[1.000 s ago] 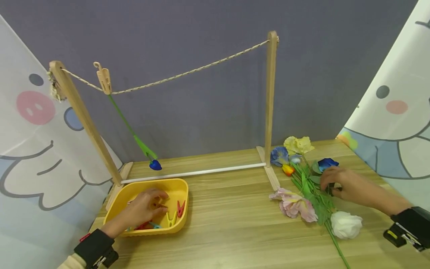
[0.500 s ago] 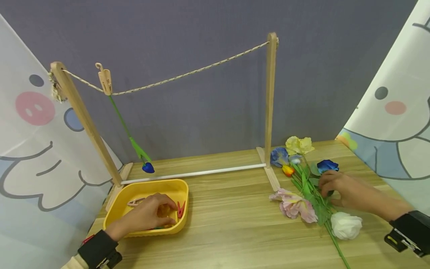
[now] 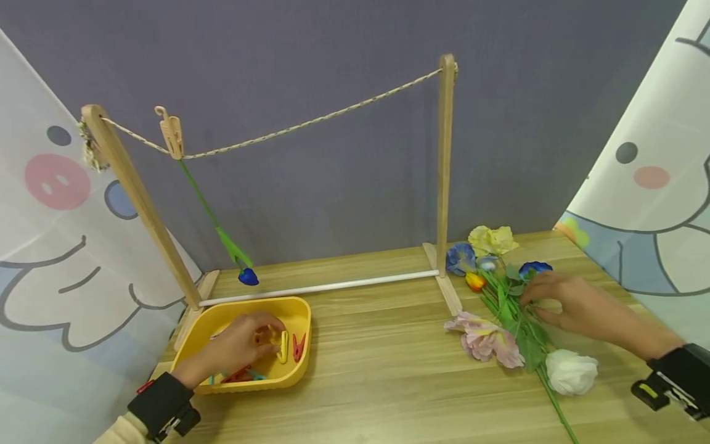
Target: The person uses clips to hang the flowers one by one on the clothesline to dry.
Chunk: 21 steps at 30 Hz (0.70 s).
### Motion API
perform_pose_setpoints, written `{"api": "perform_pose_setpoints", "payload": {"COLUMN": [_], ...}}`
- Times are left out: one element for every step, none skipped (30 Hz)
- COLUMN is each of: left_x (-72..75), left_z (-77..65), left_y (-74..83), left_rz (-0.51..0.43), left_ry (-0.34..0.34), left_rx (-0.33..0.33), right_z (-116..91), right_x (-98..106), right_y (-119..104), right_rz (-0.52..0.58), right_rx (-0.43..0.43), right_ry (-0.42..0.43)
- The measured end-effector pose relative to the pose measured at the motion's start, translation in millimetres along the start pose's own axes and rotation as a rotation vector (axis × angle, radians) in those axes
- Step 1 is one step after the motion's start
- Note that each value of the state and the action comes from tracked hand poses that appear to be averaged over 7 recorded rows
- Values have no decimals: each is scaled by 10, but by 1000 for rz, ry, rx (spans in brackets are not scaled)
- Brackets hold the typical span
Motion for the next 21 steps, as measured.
{"api": "perform_pose_setpoints", "payload": {"left_x": [4, 4, 3, -1, -8, -19, -33, -47, -59, -72, -87, -98, -107, -114, -117, -120, -121, -119, -117, -114, -113], "left_z": [0, 3, 6, 9, 13, 19, 30, 43, 57, 72, 88, 103, 116, 127, 135, 141, 146, 148, 150, 152, 151], "left_y": [1, -1, -2, 2, 5, 8, 13, 17, 24, 32, 39, 47, 57, 67, 78, 87, 95, 103, 110, 113, 112], "left_rz": [6, 8, 4, 1, -2, 1, 7, 15, 30, 53, 77, 101, 119, 132, 150, 161, 165, 169, 168, 167, 165], "left_ry": [3, 8, 16, 23, 31, 41, 53, 63, 71, 76, 78, 79, 78, 75, 70, 65, 62, 59, 56, 52, 49], "left_rx": [-6, -13, -28, -41, -49, -45, -35, -16, 10, 38, 72, 100, 123, 139, 148, 151, 152, 151, 148, 144, 140], "right_z": [23, 48, 80, 110, 144, 176, 207, 238, 267, 290, 314, 334, 356, 377, 397, 415, 435, 453, 469, 485, 500], "right_x": [9, 21, 35, 50, 68, 85, 107, 129, 151, 174, 198, 216, 234, 249, 261, 274, 280, 283, 287, 288, 286], "right_y": [-9, -19, -30, -42, -55, -66, -78, -87, -96, -108, -120, -132, -145, -159, -172, -190, -205, -221, -237, -255, -272], "right_rz": [1, 2, 2, 1, 0, -7, -12, -12, -14, -24, -35, -45, -56, -67, -75, -85, -88, -88, -85, -82, -79], "right_rx": [-3, -8, -9, -7, -6, -1, 2, 1, 5, 1, -5, -12, -23, -29, -32, -38, -39, -37, -38, -35, -35], "right_ry": [10, 18, 24, 33, 38, 45, 49, 54, 59, 65, 71, 75, 81, 86, 94, 101, 109, 118, 125, 133, 142]}}
Point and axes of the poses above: each hand's wrist, its own z-axis towards the middle knuckle, its own x-axis out of the back of the hand, y = z × x, the point moved 1 cm from there along z, towards the middle knuckle, and after that the axes turned 10 degrees about -x, right-handed, at the moved point
